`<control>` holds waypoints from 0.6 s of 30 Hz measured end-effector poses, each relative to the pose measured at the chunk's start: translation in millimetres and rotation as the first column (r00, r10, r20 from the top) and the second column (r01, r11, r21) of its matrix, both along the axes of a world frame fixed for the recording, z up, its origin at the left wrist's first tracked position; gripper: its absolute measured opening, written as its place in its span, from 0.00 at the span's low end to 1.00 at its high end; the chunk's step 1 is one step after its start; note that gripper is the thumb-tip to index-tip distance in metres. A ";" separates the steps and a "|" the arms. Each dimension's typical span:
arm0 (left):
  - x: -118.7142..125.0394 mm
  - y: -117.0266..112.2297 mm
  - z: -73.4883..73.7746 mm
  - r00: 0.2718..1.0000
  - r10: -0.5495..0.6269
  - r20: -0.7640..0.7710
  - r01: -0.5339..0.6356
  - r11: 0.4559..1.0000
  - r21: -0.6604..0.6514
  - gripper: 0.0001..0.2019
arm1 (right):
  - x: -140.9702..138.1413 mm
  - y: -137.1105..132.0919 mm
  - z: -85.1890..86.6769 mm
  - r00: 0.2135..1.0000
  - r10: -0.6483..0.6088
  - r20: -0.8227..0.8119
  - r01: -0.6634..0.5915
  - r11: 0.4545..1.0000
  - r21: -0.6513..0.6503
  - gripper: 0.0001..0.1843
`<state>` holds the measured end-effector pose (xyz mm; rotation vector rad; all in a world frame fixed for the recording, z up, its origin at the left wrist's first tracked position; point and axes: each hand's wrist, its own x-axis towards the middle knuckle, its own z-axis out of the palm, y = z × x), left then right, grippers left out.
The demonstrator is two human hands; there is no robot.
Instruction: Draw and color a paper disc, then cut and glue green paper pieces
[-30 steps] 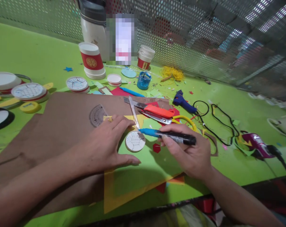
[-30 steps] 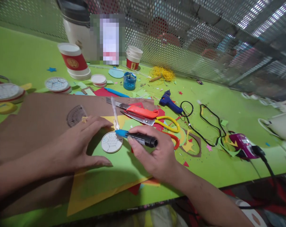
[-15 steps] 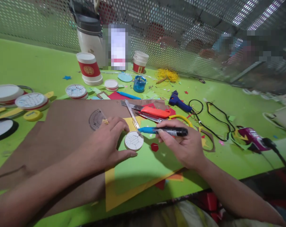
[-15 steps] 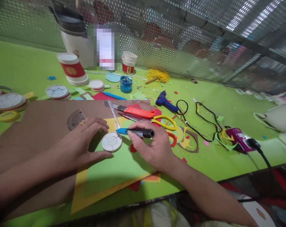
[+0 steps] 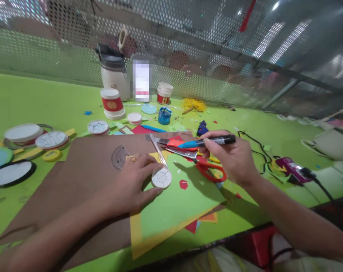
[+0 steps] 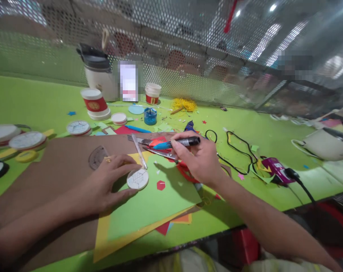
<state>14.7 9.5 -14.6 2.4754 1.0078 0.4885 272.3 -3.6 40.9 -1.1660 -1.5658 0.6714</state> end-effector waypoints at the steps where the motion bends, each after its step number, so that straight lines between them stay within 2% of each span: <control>1: -0.4 0.3 0.4 1.000 0.003 -0.004 -0.003 1.000 -0.001 0.18 | 2.1 8.4 6.3 1.000 -0.002 0.007 0.001 1.000 0.027 0.09; 5: -2.3 1.8 -1.6 0.997 0.072 0.010 -0.071 0.995 -0.063 0.18 | 6.2 57.5 26.6 1.000 -0.026 -0.003 0.026 0.995 0.095 0.16; 9: -3.9 5.3 -6.7 0.996 0.089 0.030 -0.085 0.991 -0.099 0.19 | -1.0 119.2 32.2 0.997 -0.078 0.015 0.076 0.990 0.117 0.17; 14: -4.3 5.1 -4.4 0.994 0.111 0.016 -0.108 0.987 -0.119 0.21 | -23.4 181.2 10.7 0.981 -0.112 0.161 0.122 0.991 -0.054 0.12; 18: -3.8 5.0 -0.7 0.994 0.107 -0.030 -0.110 0.982 -0.151 0.20 | -41.6 209.5 -12.7 0.955 -0.102 0.280 0.154 0.973 -0.170 0.17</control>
